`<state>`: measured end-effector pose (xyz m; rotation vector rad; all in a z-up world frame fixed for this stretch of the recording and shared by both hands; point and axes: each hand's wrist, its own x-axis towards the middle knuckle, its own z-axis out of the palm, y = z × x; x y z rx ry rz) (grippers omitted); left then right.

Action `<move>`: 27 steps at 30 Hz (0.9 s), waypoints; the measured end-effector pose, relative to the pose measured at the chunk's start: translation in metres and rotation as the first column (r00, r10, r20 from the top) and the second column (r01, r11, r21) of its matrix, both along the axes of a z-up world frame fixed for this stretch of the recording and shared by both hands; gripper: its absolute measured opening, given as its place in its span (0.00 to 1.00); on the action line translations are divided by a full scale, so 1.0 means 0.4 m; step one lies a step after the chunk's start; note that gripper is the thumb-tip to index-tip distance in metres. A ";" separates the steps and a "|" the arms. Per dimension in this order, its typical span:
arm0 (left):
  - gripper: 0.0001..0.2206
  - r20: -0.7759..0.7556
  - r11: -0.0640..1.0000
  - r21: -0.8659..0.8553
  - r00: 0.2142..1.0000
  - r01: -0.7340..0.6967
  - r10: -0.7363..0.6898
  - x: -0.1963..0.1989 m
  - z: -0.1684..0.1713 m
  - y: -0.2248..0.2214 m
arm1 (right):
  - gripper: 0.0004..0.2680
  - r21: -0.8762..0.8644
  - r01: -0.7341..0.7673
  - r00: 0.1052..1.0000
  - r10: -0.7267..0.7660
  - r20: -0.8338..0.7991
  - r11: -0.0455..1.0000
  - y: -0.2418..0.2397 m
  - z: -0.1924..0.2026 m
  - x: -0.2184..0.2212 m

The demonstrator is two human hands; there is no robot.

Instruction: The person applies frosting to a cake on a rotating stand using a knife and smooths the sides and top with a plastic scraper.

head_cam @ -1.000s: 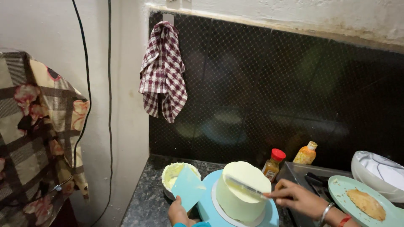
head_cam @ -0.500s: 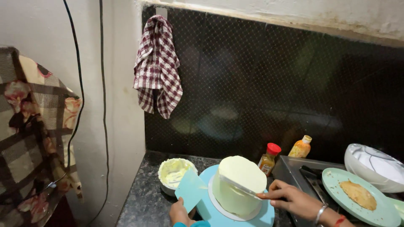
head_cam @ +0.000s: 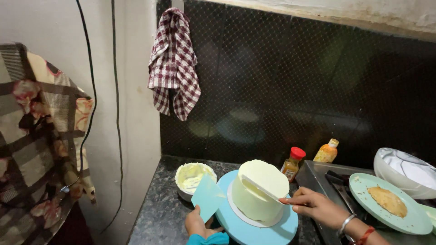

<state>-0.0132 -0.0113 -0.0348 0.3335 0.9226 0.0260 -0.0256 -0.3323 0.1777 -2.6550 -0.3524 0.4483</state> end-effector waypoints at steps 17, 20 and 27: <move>0.08 0.366 0.972 0.195 0.909 0.132 -0.197 -0.093 0.175 0.055 | 0.19 0.000 -0.133 0.972 0.130 0.198 0.991 0.286 0.086 -0.184; 0.10 0.375 0.990 0.117 0.920 0.075 -0.114 -0.091 0.190 0.131 | 0.20 -0.055 -0.252 0.952 0.258 0.166 0.966 0.212 0.107 -0.159; 0.10 0.444 0.752 0.633 0.882 -0.185 -0.157 -0.102 0.277 0.172 | 0.18 0.121 -0.059 0.986 0.039 0.164 0.991 0.086 0.136 -0.060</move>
